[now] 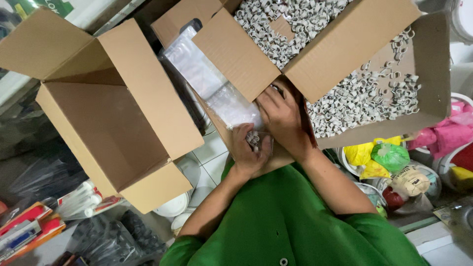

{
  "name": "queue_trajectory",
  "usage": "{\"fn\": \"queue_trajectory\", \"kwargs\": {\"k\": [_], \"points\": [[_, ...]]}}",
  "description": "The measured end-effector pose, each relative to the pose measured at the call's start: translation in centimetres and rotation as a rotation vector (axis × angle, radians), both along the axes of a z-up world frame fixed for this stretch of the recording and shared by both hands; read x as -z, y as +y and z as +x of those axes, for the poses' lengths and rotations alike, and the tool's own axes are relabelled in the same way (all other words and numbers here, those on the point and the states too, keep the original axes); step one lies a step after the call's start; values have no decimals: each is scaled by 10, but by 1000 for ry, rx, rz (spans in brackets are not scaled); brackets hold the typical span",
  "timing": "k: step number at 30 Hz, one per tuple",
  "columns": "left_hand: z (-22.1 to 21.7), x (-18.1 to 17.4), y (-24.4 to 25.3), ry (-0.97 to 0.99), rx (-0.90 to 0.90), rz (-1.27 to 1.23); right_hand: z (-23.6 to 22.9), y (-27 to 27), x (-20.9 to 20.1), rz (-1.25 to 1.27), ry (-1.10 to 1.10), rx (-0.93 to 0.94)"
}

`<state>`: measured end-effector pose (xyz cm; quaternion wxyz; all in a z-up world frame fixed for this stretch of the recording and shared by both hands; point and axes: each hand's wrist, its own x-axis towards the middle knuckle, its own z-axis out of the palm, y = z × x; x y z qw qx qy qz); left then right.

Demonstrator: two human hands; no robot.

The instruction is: The person picks up cable clips by hand from a cardboard box and places them into small plastic bags, then places the filled bags into a separate cardboard box.

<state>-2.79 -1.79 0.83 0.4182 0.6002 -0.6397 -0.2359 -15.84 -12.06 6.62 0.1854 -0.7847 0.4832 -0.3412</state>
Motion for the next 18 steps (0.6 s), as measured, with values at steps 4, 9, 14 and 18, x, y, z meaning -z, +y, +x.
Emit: {"fn": "queue_trajectory", "kwargs": {"k": [4,9,14,18], "points": [[1,-5,-2,13,29,-97,0,3,15,-36,-80,8],[4,-5,3,-90,11,-207,0,9,16,-52,-46,37],[20,3,7,61,-18,-207,6,11,5,45,43,96],[20,3,4,30,-62,-230,8,6,9,64,71,88]]}}
